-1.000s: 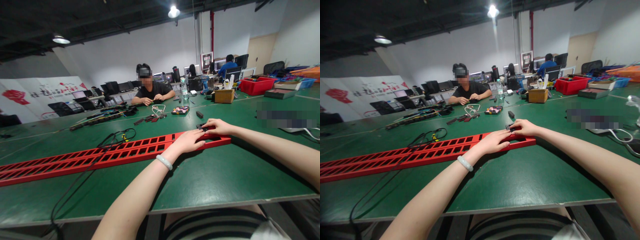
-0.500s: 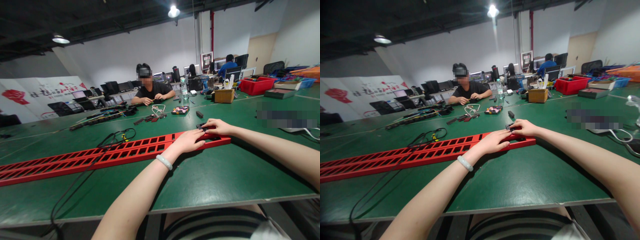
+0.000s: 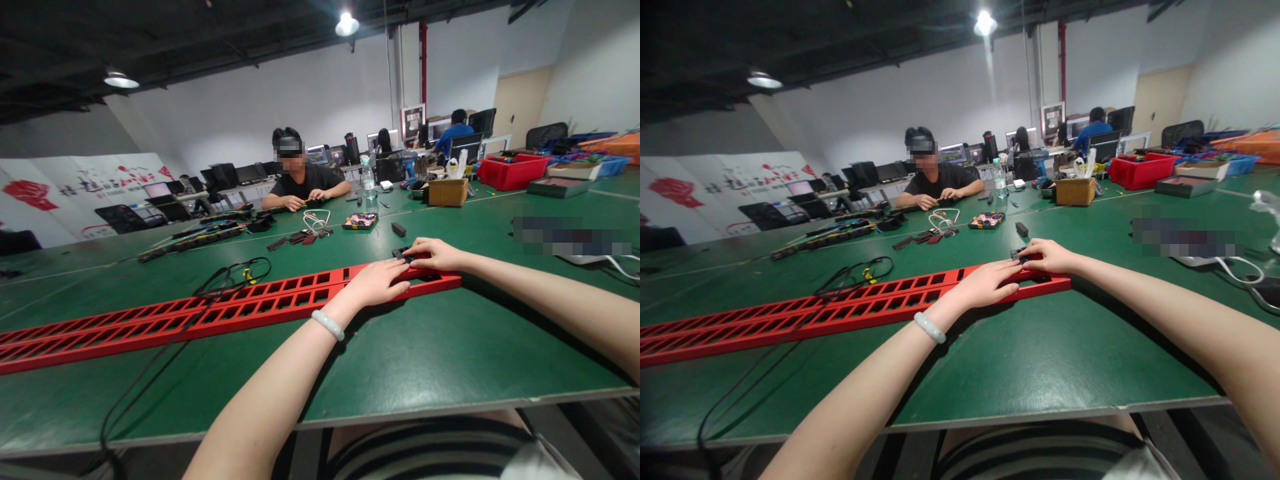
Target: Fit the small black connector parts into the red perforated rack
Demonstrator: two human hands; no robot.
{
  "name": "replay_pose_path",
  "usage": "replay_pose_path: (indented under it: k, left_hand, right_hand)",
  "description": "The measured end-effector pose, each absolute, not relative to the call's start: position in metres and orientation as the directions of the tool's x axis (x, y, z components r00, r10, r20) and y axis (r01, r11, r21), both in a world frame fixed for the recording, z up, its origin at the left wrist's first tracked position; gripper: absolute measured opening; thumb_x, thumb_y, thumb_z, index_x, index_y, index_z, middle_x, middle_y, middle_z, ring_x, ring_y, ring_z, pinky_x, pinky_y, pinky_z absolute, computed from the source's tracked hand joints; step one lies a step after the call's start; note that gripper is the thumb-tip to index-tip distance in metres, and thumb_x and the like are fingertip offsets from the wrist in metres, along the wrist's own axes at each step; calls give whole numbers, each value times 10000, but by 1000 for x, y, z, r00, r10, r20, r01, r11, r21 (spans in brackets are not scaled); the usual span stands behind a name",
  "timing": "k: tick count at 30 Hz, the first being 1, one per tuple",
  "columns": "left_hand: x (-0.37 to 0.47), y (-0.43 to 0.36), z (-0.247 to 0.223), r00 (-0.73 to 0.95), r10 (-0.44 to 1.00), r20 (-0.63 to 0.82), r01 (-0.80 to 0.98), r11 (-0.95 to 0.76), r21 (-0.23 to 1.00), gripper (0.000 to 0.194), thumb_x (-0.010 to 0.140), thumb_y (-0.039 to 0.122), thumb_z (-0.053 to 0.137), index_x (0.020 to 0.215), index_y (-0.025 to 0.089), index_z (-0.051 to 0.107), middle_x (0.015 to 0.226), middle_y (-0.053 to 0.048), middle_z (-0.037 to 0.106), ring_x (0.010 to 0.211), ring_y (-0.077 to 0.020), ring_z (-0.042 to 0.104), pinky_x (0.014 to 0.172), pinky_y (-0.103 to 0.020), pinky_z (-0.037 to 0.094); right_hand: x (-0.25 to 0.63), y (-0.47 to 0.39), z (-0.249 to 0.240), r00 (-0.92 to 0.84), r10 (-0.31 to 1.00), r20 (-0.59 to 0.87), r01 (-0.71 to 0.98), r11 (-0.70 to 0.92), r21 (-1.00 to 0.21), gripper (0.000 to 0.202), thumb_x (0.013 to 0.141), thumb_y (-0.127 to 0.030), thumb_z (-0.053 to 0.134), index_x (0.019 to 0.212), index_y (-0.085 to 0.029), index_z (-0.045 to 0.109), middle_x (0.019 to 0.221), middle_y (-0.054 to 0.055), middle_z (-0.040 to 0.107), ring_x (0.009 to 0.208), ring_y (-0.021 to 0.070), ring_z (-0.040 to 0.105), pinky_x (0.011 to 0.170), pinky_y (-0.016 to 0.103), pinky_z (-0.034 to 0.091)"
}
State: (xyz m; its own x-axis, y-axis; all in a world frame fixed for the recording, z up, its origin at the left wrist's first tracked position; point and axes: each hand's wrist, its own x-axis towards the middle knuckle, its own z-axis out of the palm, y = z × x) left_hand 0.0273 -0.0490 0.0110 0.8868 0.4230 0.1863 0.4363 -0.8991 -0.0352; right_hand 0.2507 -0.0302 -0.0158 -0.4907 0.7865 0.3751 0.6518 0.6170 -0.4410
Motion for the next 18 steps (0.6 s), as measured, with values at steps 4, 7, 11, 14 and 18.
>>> replay_pose_path:
  k: [4, 7, 11, 14, 18]
  left_hand:
    - [28, -49, 11, 884, 431, 180, 443, -896, -32, 475, 851, 425, 328, 1269, 203, 358, 1337, -32, 355, 1229, -163, 321, 1033, -297, 236]
    - [28, -50, 11, 883, 435, 176, 447, -894, -34, 477, 851, 427, 326, 1271, 201, 355, 1337, -34, 356, 1226, -166, 325, 1033, -300, 237]
    - [28, -50, 11, 884, 435, 174, 448, -893, -40, 476, 854, 427, 318, 1267, 193, 363, 1333, -38, 362, 1224, -168, 328, 1034, -296, 235]
    - [28, -49, 11, 887, 425, 179, 438, -898, -39, 478, 855, 424, 316, 1266, 186, 364, 1331, -44, 363, 1223, -168, 328, 1034, -294, 234]
    - [28, -49, 11, 888, 421, 184, 433, -901, -32, 477, 852, 417, 331, 1267, 185, 361, 1335, -43, 358, 1223, -167, 329, 1036, -293, 232]
  right_hand:
    - [251, -31, -14, -491, 788, 372, 652, 615, -444, 393, 748, -424, 522, 1067, -209, 600, 868, 45, 532, 778, 160, 534, 756, 291, 414]
    - [250, -31, -13, -496, 787, 366, 651, 616, -444, 395, 747, -422, 523, 1072, -209, 597, 873, 47, 536, 784, 163, 535, 762, 294, 414]
    - [250, -31, -15, -499, 783, 371, 654, 622, -431, 387, 748, -399, 528, 1075, -202, 595, 882, 50, 533, 777, 158, 534, 755, 287, 420]
    - [251, -30, -17, -493, 782, 382, 659, 622, -423, 382, 751, -390, 528, 1077, -201, 592, 889, 50, 527, 785, 155, 532, 759, 283, 422]
    - [251, -28, -18, -492, 778, 391, 661, 626, -415, 383, 745, -390, 536, 1073, -201, 594, 888, 50, 534, 797, 158, 536, 765, 284, 425]
